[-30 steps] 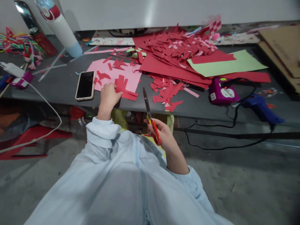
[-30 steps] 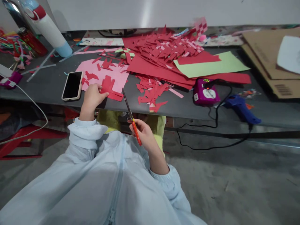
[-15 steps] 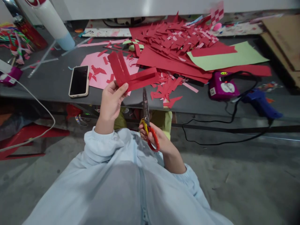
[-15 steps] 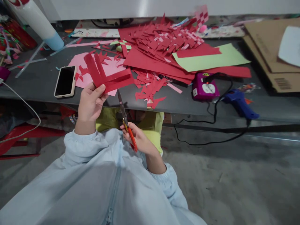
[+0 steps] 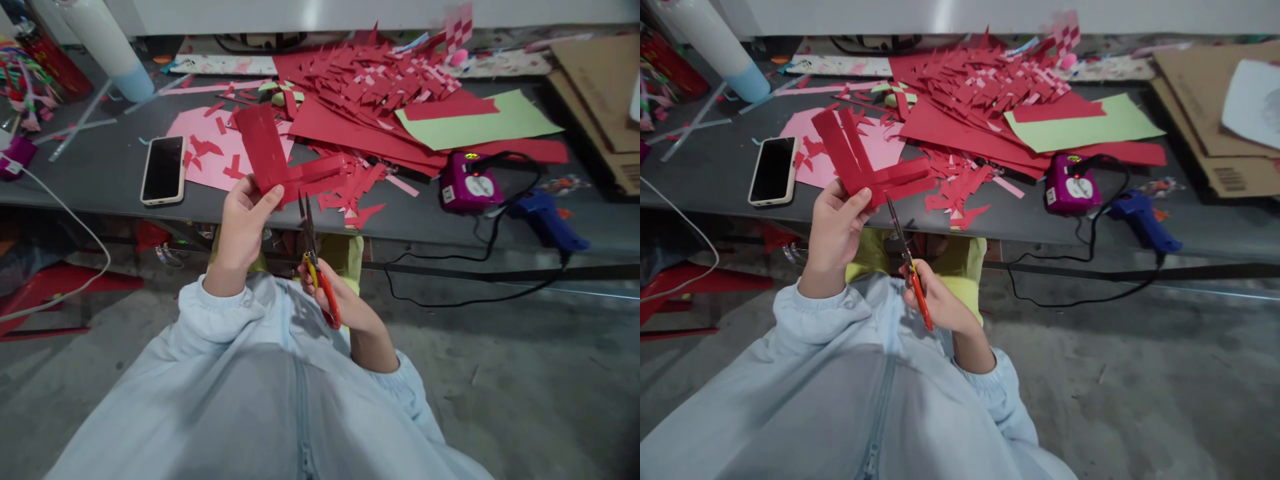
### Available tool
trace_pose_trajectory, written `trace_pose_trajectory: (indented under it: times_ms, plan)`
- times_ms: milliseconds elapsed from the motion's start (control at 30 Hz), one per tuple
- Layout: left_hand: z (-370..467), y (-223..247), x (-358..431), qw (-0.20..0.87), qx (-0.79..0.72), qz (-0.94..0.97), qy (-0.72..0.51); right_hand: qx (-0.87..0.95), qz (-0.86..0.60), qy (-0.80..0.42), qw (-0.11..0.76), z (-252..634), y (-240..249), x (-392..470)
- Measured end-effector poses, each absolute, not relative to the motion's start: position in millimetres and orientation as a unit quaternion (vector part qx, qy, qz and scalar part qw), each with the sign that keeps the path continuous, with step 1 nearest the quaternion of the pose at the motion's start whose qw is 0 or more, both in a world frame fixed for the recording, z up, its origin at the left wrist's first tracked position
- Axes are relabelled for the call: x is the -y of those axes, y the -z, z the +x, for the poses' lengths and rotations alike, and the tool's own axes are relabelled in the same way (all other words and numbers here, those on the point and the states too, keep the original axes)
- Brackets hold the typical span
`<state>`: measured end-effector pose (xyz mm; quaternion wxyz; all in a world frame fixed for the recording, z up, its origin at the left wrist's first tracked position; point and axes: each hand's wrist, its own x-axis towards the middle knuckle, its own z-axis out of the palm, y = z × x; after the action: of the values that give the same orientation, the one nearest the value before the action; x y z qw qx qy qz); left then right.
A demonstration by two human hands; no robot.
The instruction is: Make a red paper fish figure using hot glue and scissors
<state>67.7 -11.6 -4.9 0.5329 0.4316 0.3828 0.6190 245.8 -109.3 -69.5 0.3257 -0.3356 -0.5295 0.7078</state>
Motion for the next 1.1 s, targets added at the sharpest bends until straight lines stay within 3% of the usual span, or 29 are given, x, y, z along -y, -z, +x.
trace_pose_trajectory:
  times_ms: [800,1100]
  plan:
    - [70.6,1.1,15.5,0.481,-0.417,0.473,-0.609,0.491,-0.327,-0.732,0.340,246.5,74.3,113.5]
    - [70.0,0.5,16.8,0.544,-0.404,0.468,-0.567,0.492,-0.351,-0.710,0.360,244.8,78.8,113.4]
